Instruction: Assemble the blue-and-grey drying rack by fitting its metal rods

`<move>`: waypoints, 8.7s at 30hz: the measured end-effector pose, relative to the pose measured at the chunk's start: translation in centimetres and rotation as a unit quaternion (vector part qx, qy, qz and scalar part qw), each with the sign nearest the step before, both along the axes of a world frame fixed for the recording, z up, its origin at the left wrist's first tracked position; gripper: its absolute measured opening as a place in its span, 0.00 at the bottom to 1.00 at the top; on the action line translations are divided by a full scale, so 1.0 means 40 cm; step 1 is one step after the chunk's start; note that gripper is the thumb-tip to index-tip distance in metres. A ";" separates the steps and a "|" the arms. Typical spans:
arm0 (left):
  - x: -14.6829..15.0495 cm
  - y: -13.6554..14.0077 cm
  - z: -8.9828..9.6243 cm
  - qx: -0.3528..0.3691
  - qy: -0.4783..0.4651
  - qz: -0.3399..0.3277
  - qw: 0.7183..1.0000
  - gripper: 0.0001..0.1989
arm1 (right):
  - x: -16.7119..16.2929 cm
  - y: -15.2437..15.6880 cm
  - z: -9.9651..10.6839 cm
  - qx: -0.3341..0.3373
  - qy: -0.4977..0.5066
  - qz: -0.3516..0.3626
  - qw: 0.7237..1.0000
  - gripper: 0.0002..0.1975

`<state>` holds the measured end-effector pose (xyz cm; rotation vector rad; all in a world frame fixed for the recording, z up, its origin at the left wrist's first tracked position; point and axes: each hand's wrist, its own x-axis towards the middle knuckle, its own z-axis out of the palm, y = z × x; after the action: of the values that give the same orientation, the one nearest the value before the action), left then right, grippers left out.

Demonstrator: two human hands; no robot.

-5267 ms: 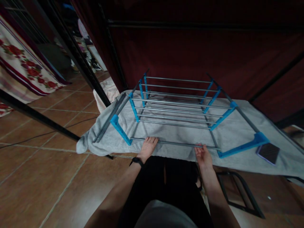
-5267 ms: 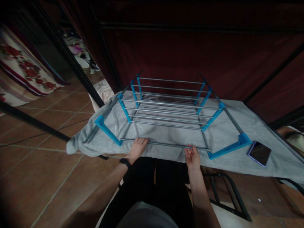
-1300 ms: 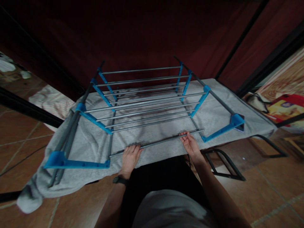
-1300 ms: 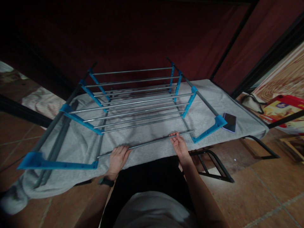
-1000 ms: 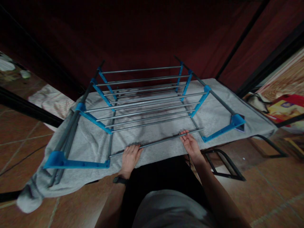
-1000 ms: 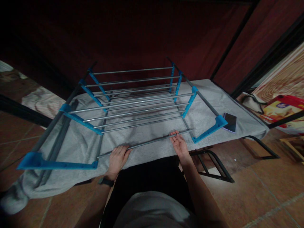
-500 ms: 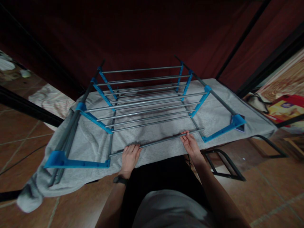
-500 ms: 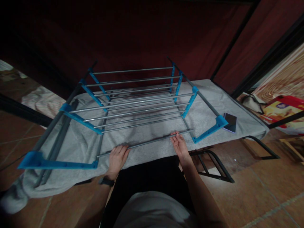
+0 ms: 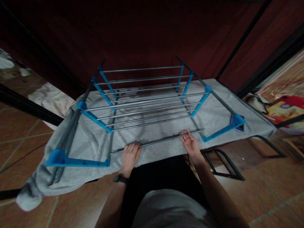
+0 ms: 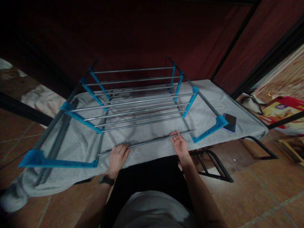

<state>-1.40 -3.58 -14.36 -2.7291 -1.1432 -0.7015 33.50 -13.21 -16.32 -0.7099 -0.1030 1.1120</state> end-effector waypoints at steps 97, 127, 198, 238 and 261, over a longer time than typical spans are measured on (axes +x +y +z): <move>-0.016 -0.019 -0.017 -0.034 0.008 0.006 0.999 0.15 | 0.009 0.002 0.002 -0.001 0.035 -0.035 0.999 0.22; -0.013 -0.024 -0.006 -0.020 0.020 0.001 1.000 0.15 | 0.008 0.002 0.006 0.012 0.049 -0.034 0.998 0.24; 0.007 -0.047 0.008 -0.050 -0.004 -0.036 0.998 0.17 | -0.234 -0.023 0.113 -0.002 -0.080 0.139 0.987 0.11; 0.063 -0.095 0.062 -0.064 -0.015 -0.017 0.998 0.15 | -0.223 -0.010 0.141 -0.043 -0.071 0.045 0.996 0.12; -0.056 -0.135 0.034 -0.060 -0.017 0.010 0.998 0.13 | -0.148 0.017 0.151 -0.038 -0.089 0.092 0.991 0.14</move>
<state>-3.66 -8.99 -12.99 -2.8091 -1.2575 -0.6999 27.58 -12.52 -10.27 -0.8806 -0.2844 1.2312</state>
